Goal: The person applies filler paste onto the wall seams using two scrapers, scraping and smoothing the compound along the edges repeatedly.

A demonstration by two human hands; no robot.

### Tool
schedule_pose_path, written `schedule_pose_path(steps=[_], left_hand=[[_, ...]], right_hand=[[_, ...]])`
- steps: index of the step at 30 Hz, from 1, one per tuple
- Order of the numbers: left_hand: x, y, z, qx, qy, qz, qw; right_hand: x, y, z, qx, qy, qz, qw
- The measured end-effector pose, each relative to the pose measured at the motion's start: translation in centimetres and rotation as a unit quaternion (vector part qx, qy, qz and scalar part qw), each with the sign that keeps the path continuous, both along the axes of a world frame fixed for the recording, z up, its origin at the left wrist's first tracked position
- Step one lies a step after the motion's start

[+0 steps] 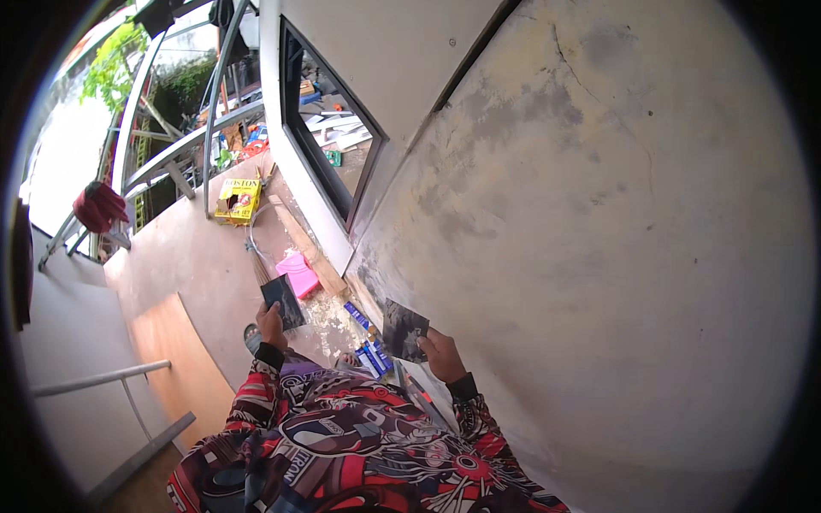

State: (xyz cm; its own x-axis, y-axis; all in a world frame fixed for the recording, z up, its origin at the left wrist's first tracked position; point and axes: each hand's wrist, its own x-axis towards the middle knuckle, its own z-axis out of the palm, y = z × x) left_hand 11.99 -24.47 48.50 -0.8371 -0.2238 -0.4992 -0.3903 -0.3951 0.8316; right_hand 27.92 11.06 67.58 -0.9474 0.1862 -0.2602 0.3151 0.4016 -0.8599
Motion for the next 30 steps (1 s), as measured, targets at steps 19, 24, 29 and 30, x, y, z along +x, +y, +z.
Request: schedule_pose_path(steps=[19,24,29,30], left_hand=[[-25.8,-17.7,0.9,0.007,0.091,-0.333,0.938],[-25.8,-17.3,1.2,0.095,0.039,-0.394,0.913],[-23.8,-14.2,1.0,0.163,-0.090,-0.455,0.871],[-23.6,-13.6,1.9,0.169,-0.105,-0.473,0.858]], right_hand=[[-12.3,-27.0,1.6,-0.241,-0.037,-0.321,0.915],[-13.6,-30.7,2.6,-0.337,0.016,-0.438,0.833],[-14.1,-31.8,1.7,-0.404,0.103,-0.481,0.771],[-13.7,-31.7,0.4,-0.426,0.135,-0.480,0.755]])
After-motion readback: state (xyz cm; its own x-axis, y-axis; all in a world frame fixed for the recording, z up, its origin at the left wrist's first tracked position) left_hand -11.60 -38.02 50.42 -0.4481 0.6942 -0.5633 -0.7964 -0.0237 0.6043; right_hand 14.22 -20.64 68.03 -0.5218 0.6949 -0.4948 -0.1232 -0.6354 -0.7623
